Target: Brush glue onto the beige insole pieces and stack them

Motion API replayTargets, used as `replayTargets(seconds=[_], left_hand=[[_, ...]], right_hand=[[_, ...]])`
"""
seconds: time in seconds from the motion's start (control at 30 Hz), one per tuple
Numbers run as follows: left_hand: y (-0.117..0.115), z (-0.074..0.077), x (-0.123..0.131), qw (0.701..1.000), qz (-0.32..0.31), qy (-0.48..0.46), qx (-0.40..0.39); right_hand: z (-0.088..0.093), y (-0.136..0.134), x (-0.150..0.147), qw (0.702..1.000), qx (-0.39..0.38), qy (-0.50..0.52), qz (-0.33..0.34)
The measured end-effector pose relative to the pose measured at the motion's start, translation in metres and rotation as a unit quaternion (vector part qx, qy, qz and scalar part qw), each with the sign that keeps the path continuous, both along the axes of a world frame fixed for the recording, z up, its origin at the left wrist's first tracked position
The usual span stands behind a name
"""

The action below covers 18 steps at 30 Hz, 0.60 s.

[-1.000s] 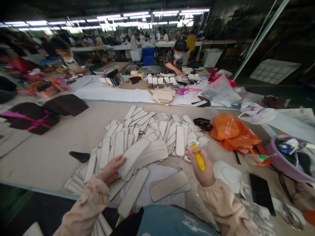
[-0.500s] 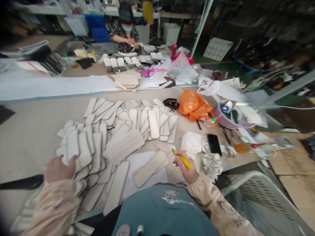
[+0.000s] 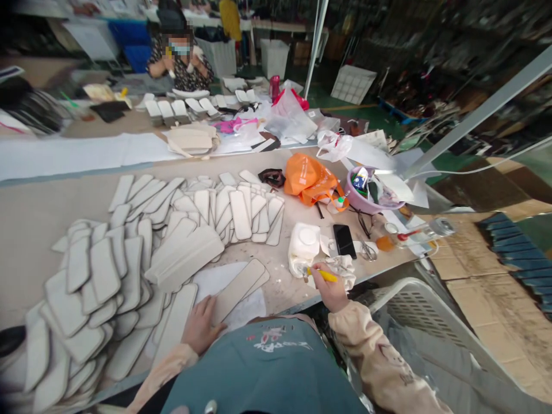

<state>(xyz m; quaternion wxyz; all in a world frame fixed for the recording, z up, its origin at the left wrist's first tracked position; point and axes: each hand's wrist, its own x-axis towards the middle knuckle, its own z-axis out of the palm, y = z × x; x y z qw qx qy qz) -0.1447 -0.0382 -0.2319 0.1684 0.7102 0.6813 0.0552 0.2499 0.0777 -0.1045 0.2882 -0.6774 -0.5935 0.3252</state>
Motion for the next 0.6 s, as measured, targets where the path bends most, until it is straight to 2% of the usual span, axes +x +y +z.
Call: replayTargets(seconds=[0.07, 0.17, 0.43, 0.6], left_hand=[[0.002, 0.003, 0.005, 0.999, 0.006, 0.021, -0.023], [0.002, 0.005, 0.012, 0.998, 0.026, 0.037, -0.035], [-0.007, -0.006, 0.016, 0.997, 0.074, 0.033, -0.003], [-0.007, -0.009, 0.011, 0.997, 0.079, 0.002, 0.015]], right_hand=[[-0.006, 0.002, -0.006, 0.999, -0.044, -0.025, 0.016], [-0.017, 0.006, -0.01, 0.997, -0.068, -0.038, 0.017], [-0.058, 0.017, -0.016, 0.995, -0.098, -0.012, 0.025], [-0.065, 0.021, -0.013, 0.995, -0.096, 0.023, 0.016]])
